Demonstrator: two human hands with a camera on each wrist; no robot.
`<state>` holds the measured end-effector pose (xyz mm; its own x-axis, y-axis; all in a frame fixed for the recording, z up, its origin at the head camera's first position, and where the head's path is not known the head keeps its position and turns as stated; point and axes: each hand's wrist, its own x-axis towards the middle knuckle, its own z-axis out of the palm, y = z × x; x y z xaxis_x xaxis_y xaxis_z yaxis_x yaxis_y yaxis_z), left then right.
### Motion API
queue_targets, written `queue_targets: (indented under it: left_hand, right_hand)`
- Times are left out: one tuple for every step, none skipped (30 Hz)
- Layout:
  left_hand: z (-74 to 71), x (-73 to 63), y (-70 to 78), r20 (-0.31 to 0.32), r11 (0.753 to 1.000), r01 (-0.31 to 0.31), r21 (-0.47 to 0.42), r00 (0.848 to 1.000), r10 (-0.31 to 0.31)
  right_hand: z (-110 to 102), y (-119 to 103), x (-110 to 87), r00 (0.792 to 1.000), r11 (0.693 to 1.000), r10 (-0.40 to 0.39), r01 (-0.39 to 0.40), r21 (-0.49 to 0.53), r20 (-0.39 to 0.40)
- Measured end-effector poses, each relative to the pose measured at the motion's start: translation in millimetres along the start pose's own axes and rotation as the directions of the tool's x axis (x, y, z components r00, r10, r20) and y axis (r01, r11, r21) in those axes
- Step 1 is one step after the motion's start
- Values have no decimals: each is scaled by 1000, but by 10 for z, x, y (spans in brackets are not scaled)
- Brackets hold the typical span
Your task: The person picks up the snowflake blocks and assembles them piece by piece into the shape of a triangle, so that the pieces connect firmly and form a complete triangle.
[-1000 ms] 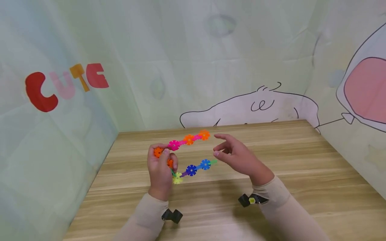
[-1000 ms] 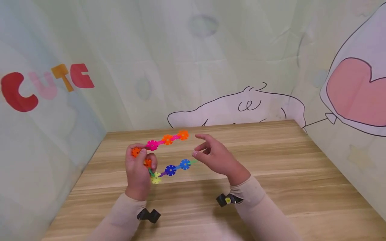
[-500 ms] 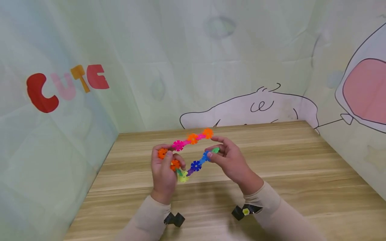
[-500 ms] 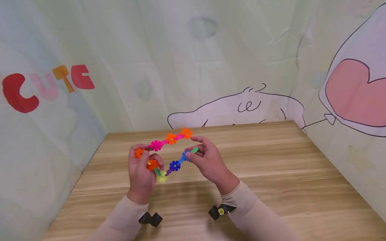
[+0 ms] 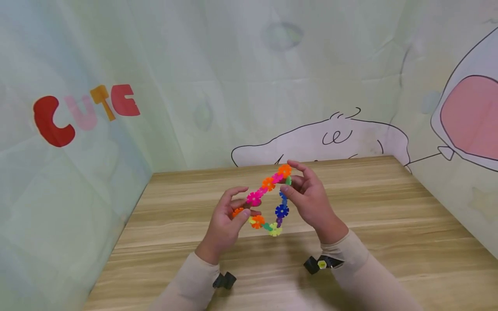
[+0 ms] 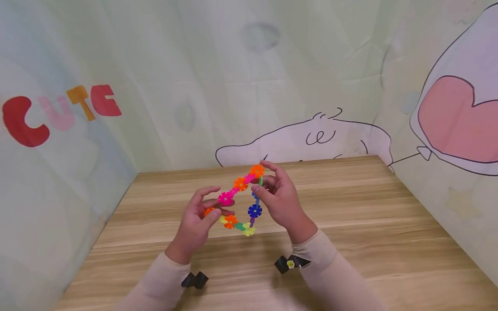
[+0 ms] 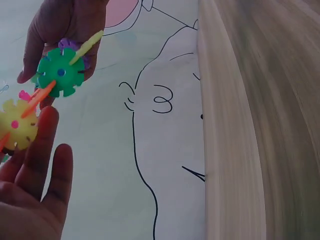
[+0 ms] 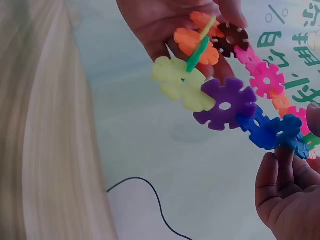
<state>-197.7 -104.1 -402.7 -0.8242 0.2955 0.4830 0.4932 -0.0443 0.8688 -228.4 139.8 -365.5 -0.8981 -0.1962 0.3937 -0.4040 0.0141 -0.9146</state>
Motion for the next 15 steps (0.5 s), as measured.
queue_targets:
  left_hand:
    - [3, 3, -6, 37, 1000, -10, 18, 999, 9]
    - [9, 4, -9, 67, 999, -9, 31, 998, 7]
    - [16, 4, -10, 91, 999, -10, 48, 996, 6]
    - [23, 3, -11, 109, 998, -11, 67, 994, 4]
    - [30, 0, -12, 124, 997, -13, 80, 992, 3]
    - [37, -4, -12, 134, 996, -11, 91, 991, -1]
    - [43, -7, -9, 140, 995, -8, 99, 990, -6]
    - [47, -11, -9, 143, 995, -6, 101, 990, -9]
    - [52, -13, -6, 144, 995, -5, 103, 990, -10]
    - [55, -14, -4, 142, 995, -4, 99, 990, -10]
    - [57, -16, -6, 141, 996, -3, 93, 990, -10]
    - [60, -16, -4, 138, 996, -3, 88, 990, -10]
    - [63, -16, -1, 136, 996, -3, 87, 991, -9]
    - [65, -16, -3, 134, 997, -2, 83, 991, -9]
    - [68, -15, -3, 134, 997, -3, 80, 991, -8]
  right_hand:
    - [-16, -1, 4, 1000, 1000, -10, 10, -4, 4]
    - [-28, -3, 8, 1000, 1000, -20, 21, -10, 12]
    - [-38, -6, 11, 999, 1000, -28, 29, -12, 21]
    - [-44, -10, 12, 999, 999, -31, 32, -8, 30]
    - [-50, -14, 13, 999, 999, -34, 34, -3, 39]
    - [-54, -19, 13, 998, 999, -33, 33, 3, 46]
    - [-57, -23, 13, 998, 999, -33, 33, 7, 52]
    - [-62, -24, 12, 998, 999, -32, 32, 8, 56]
    - [-66, -23, 11, 998, 1000, -29, 29, 13, 60]
    - [-69, -26, 10, 998, 999, -29, 28, 17, 62]
    - [-73, -24, 9, 998, 999, -30, 29, 19, 64]
    - [-77, -22, 8, 997, 999, -32, 30, 19, 66]
    - [-82, -20, 7, 997, 999, -35, 34, 20, 68]
    - [-87, -17, 7, 997, 999, -40, 39, 19, 68]
    - [-92, -15, 8, 997, 999, -49, 48, 18, 66]
